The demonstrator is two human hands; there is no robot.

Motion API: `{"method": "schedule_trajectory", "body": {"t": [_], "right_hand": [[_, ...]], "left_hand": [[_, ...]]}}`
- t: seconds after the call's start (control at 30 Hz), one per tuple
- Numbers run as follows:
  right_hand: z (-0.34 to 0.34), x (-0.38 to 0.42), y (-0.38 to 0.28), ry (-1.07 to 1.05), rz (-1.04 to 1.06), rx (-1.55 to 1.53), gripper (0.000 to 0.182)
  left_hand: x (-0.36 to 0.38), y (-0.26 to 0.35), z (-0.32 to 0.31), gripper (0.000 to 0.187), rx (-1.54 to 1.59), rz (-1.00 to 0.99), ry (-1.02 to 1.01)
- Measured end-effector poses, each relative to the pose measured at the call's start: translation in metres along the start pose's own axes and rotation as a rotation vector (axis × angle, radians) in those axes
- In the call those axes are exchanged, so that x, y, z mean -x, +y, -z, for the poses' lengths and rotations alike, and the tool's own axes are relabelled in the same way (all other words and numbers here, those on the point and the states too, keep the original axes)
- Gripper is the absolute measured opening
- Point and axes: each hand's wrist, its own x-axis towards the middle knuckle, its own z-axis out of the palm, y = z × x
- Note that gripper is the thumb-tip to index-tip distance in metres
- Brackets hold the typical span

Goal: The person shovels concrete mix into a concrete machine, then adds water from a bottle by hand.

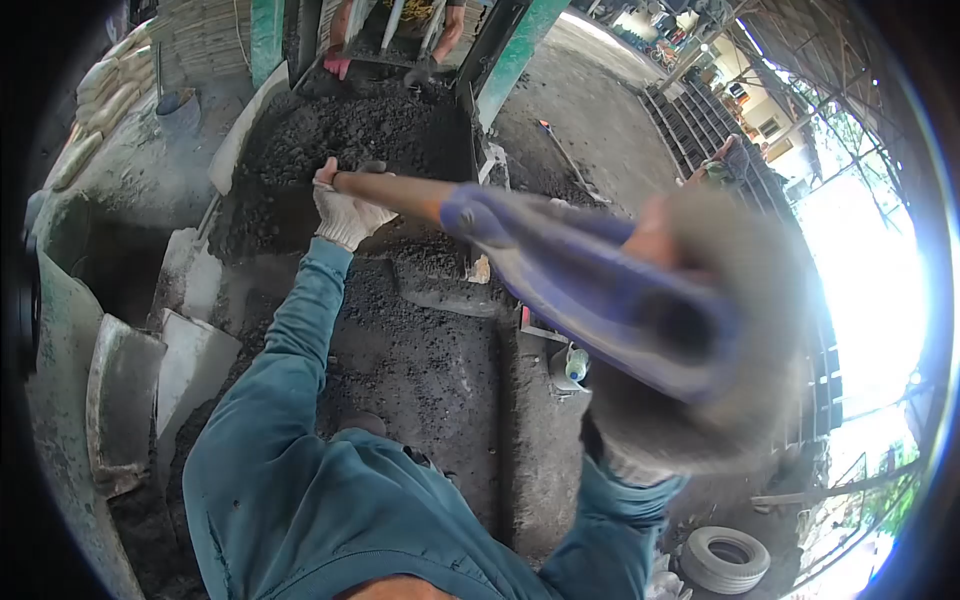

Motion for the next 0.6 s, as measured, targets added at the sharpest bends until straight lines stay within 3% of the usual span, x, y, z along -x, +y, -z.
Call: {"method": "schedule_trajectory", "body": {"t": [0.1,0.13,0.27,0.33,0.37,0.4,0.5,0.57,0.6], "right_hand": [[-0.011,0.058,0.014,-0.060,-0.226,0.011,0.016],[-0.013,0.083,0.016,-0.008,-0.393,0.073,0.014],[-0.027,0.192,0.058,0.099,-0.651,0.113,0.013],[-0.036,0.264,0.090,0.078,-0.775,0.117,0.015],[-0.038,0.300,0.114,0.012,-0.819,0.125,0.016],[-0.040,0.323,0.127,-0.123,-0.914,0.168,0.009],[-0.003,0.438,0.188,0.045,-1.726,-0.635,0.006],[0.025,0.487,0.196,-0.001,-1.924,-0.560,0.014],[0.042,0.518,0.204,-0.074,-1.998,-0.524,0.016]], "left_hand": [[-0.035,0.005,0.036,0.068,-0.029,0.118,0.129],[-0.034,-0.001,0.027,0.057,-0.041,0.110,0.241],[-0.061,-0.016,0.021,0.039,-0.118,0.036,0.462],[-0.091,-0.023,0.037,0.033,-0.094,0.041,0.328],[-0.092,-0.032,0.025,0.029,0.059,0.082,0.380],[-0.095,-0.054,0.016,0.026,-0.136,-0.077,0.453],[-0.027,-0.120,0.001,0.021,-0.034,0.067,0.229],[0.035,-0.164,0.015,0.021,-0.187,0.090,0.036],[0.067,-0.187,0.030,0.021,-0.253,0.082,0.038]]}}
